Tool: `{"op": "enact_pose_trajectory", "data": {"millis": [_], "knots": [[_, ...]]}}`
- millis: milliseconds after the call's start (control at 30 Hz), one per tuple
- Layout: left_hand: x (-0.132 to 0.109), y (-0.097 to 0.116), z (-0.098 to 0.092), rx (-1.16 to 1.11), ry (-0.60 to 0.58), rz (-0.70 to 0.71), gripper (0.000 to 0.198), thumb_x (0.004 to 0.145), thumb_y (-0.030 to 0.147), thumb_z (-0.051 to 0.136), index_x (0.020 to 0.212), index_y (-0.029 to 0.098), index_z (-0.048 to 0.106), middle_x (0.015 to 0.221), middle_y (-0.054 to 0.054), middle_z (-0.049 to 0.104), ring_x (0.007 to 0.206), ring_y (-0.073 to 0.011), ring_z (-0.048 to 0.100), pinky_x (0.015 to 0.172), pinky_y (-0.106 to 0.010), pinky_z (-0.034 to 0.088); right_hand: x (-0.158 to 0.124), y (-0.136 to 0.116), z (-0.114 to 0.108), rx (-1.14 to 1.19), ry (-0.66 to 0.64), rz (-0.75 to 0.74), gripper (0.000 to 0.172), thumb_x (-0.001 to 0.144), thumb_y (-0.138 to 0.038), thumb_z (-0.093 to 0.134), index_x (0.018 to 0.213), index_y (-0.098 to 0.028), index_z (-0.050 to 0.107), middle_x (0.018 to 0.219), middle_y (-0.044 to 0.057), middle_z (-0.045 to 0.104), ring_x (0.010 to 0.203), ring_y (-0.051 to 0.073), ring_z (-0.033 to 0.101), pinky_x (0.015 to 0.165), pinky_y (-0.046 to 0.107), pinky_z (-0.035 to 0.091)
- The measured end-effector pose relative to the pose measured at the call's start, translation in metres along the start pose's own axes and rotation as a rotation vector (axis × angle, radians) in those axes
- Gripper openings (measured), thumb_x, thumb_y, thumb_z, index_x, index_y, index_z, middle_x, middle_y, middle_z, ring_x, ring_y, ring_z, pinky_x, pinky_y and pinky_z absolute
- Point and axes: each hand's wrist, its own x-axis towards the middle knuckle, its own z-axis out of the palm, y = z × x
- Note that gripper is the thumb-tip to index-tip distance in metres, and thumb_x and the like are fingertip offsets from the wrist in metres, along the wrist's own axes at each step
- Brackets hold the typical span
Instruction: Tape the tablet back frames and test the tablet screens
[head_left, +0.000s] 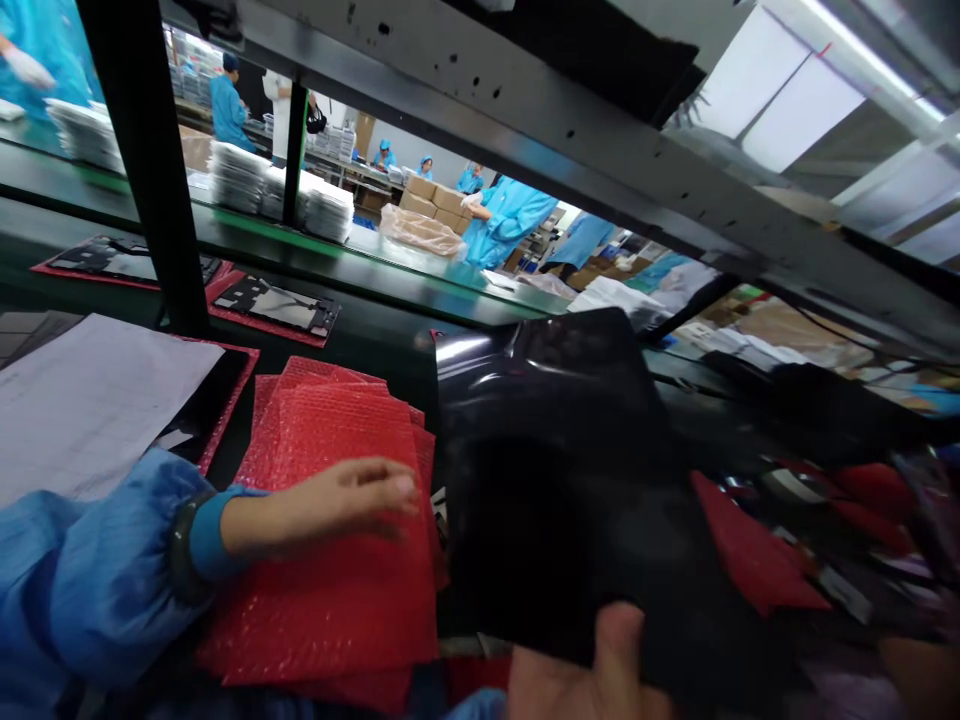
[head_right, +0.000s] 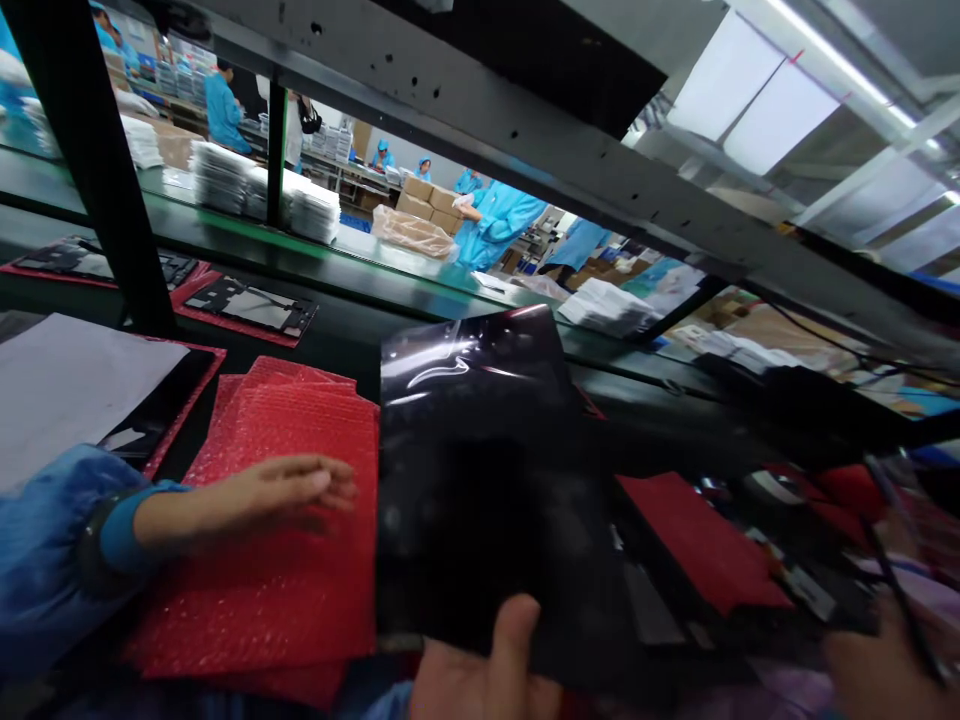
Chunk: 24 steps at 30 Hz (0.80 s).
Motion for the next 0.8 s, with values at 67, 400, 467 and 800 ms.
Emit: {"op": "enact_pose_trajectory", "data": {"millis": [67,400,467,800], "knots": [[-0.001,-0.020,0.007,0.033,-0.166,-0.027,0.034,0.077,0.038,0.070,0.105,0.018,0.064,0.104,-0.007,0.067,0.098,-0.0186,0.063,0.094,-0.037,0.045,-0.002,-0.007,0.015,0.065,-0.014,0.115,0.057,0.090,-0.052,0.045,0.137,-0.020,0.045,0.119,0.008,0.065,0.109,0.027,0.062,0.088,0.048,0.055],[-0.025,0.000,-0.003,-0.283,0.214,-0.215,0.017,0.080,0.020,0.060,0.067,0.011,0.068,0.063,-0.004,0.069,0.061,-0.0143,0.064,0.065,-0.025,0.053,-0.004,0.027,0.010,-0.149,-0.205,0.352,0.063,0.091,-0.062,0.027,0.096,-0.016,0.070,0.082,0.011,0.072,0.074,0.023,0.069,0.063,0.036,0.055],[-0.030,0.010,-0.016,-0.322,0.236,-0.269,0.022,0.082,0.020,0.057,0.068,0.008,0.069,0.067,-0.009,0.071,0.065,-0.0186,0.067,0.072,-0.034,0.056,0.008,0.041,-0.007,-0.464,-0.131,0.140,0.053,0.086,-0.062,0.041,0.089,-0.017,0.069,0.082,0.011,0.071,0.079,0.025,0.067,0.069,0.038,0.054],[-0.053,0.010,-0.040,-0.323,0.406,-0.348,0.012,0.079,0.011,0.060,0.082,0.010,0.071,0.078,-0.010,0.074,0.083,-0.0288,0.071,0.078,-0.050,0.058,0.031,0.101,0.003,-0.954,-0.510,-0.492,0.040,0.094,-0.041,0.042,0.125,-0.018,0.055,0.128,0.013,0.057,0.123,0.026,0.049,0.100,0.051,0.040]]}}
